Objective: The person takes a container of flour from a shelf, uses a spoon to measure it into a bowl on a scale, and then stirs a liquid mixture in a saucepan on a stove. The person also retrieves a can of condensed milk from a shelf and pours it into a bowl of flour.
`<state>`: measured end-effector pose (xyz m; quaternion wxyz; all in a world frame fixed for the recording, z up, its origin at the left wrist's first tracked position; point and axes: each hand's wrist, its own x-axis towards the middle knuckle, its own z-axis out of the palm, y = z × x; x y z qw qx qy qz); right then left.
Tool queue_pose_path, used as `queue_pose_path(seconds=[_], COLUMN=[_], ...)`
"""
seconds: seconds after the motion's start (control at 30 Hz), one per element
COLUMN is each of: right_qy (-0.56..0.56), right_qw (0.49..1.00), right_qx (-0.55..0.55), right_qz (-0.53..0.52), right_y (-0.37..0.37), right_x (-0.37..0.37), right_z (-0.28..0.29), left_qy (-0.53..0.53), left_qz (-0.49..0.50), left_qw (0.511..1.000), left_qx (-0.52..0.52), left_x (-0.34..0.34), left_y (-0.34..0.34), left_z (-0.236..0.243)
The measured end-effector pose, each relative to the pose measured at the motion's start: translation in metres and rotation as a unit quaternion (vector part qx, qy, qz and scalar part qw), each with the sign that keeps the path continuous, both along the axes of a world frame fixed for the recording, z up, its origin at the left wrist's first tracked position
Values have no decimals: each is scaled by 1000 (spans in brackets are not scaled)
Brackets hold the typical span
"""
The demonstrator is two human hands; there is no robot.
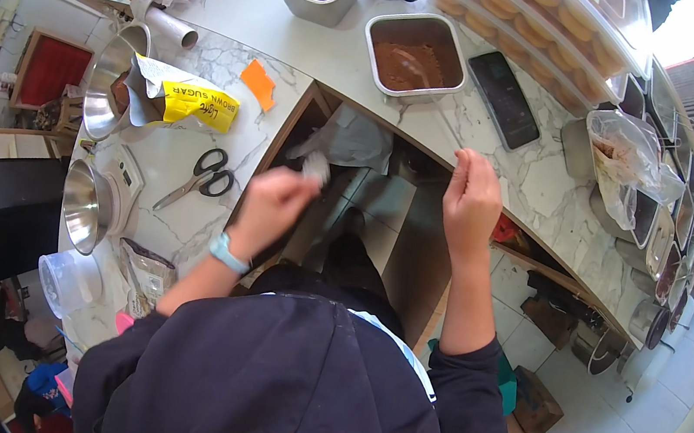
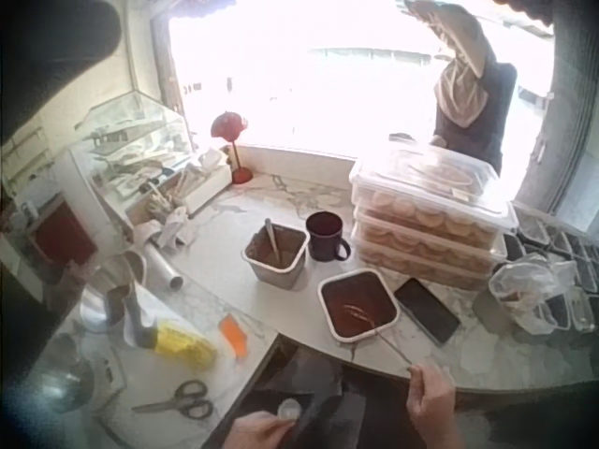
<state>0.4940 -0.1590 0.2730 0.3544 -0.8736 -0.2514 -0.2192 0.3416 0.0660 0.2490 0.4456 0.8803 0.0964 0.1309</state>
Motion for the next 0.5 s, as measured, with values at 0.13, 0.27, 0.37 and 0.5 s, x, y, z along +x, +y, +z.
queue_pose_path(seconds=[0.13,0.27,0.37,0.5], right_qy=[14,7,38,-1], right_qw=[1000,1000,999,1000], right_qx=[1,-19,-4,-23], right_qz=[-5,2,2,-11], right_y=[2,3,7,-8], right_x=[2,4,-3,5], right_z=[4,2,9,10], left_qy=[245,294,265,273], left_qz=[69,230,284,328], left_qw=[959,918,911,892], left_qx=[-127,-134,-141,-147], left_x=[-81,-115,-112,-75], left_y=[-20,13,45,23], left_z=[-103,-237,-268,-217])
